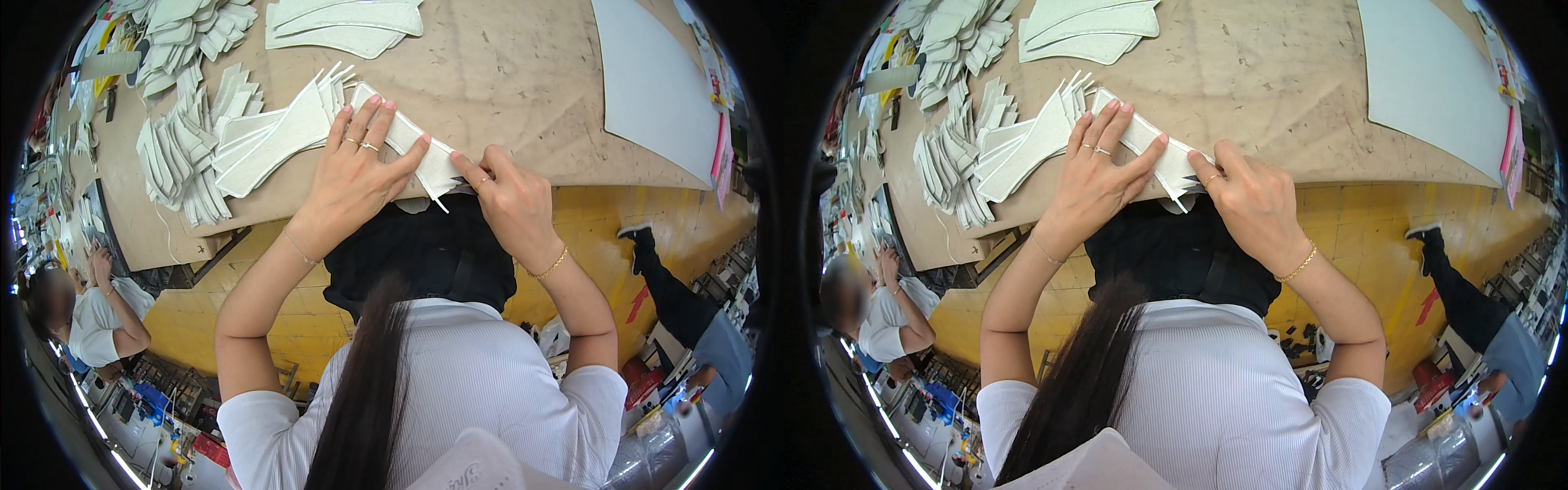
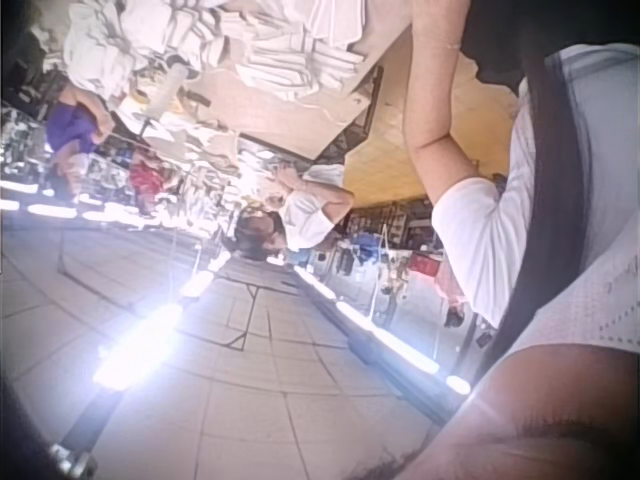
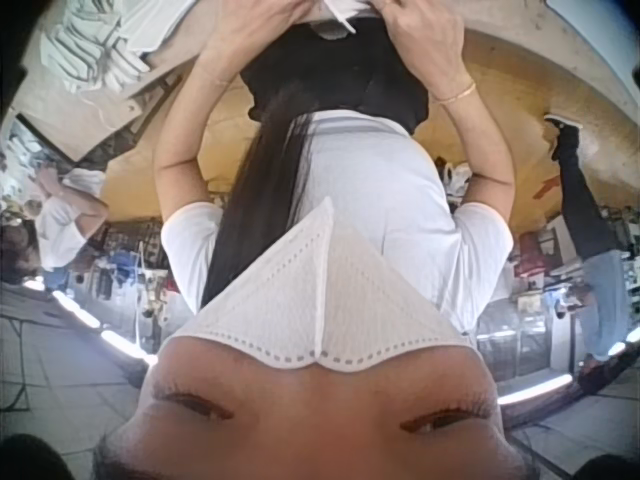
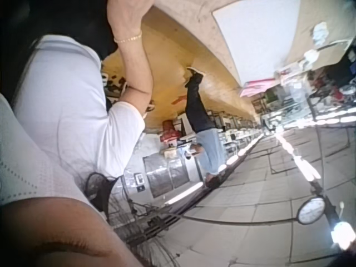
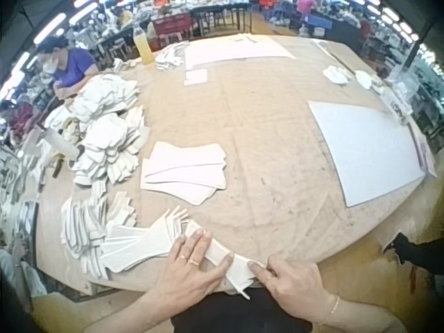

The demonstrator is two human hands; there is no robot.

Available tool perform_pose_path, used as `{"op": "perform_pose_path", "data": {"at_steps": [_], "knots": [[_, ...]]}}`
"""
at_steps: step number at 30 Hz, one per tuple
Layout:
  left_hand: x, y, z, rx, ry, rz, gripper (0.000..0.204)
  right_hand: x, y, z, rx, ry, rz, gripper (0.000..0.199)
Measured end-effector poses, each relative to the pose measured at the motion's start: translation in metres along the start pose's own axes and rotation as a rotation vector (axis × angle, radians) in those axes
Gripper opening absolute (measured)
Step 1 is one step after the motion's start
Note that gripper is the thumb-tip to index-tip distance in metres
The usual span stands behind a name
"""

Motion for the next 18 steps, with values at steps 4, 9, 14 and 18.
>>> {"op": "perform_pose_path", "data": {"at_steps": [4,9,14,18], "knots": [[0.002,0.002,0.002,0.007,0.001,0.026,0.051,-0.001,0.0,-0.002,-0.005,-0.002,-0.002,0.032],[0.001,0.009,0.002,-0.025,-0.006,0.061,0.054,-0.001,-0.001,-0.003,-0.021,-0.021,0.016,0.032],[0.003,0.034,0.002,-0.023,0.031,0.059,0.059,0.0,-0.001,-0.003,0.0,-0.047,0.027,0.04],[0.006,0.04,-0.001,0.007,0.007,0.067,0.058,-0.004,0.005,0.003,-0.003,-0.044,-0.007,0.035]]}}
Point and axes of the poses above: each hand's wrist, its own z-axis away from the middle knuckle, its own x-axis out of the palm, y = z × x, the point moved 5 cm from there along -z, towards the middle knuckle, and after that the axes turned 2 degrees about -x, right-handed, at the moved point
